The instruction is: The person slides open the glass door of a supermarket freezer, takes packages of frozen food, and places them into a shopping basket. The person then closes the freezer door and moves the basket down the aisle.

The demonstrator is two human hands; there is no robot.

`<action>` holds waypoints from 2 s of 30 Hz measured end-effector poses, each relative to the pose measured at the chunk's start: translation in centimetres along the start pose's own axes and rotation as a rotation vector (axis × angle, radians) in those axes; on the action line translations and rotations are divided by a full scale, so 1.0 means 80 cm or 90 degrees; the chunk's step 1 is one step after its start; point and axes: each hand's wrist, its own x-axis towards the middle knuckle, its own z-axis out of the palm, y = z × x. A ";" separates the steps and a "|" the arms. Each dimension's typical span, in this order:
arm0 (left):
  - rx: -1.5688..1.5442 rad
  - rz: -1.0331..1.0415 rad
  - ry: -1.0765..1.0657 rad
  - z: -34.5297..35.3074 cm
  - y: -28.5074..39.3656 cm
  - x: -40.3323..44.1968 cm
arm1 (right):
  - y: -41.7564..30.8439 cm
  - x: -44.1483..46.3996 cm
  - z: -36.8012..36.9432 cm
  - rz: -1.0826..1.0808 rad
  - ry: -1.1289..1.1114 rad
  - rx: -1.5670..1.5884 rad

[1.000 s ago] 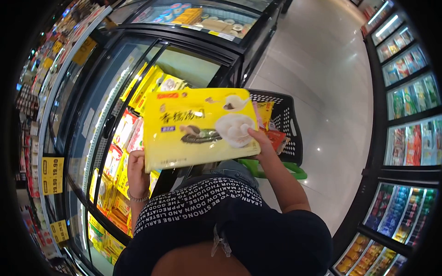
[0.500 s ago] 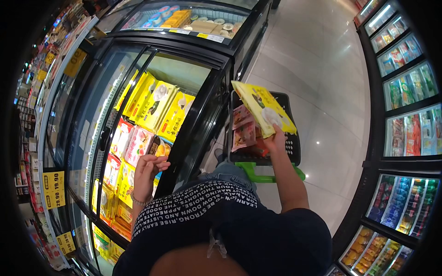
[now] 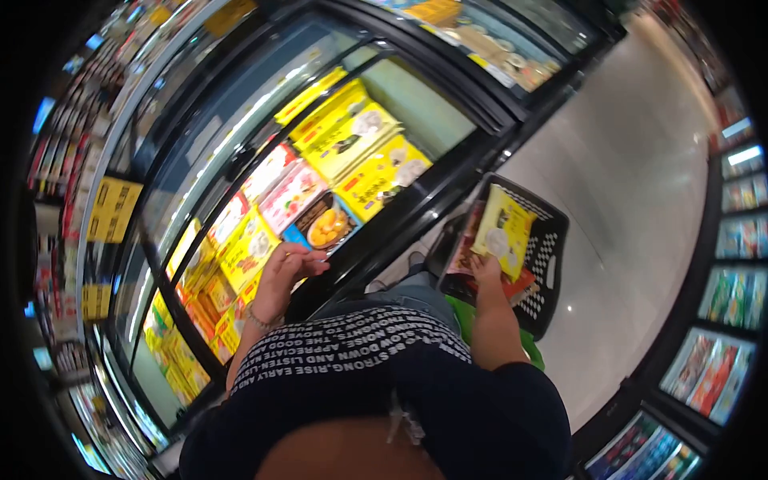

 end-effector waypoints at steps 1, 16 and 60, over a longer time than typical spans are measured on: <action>-0.005 0.014 -0.004 -0.006 -0.001 -0.002 | -0.004 -0.021 0.016 0.005 -0.041 -0.054; 0.044 0.085 0.119 -0.128 -0.012 0.031 | 0.075 -0.289 0.275 -1.134 -0.355 -0.747; 0.946 0.053 0.257 -0.160 -0.051 0.074 | 0.194 -0.320 0.279 -1.218 -0.696 -0.924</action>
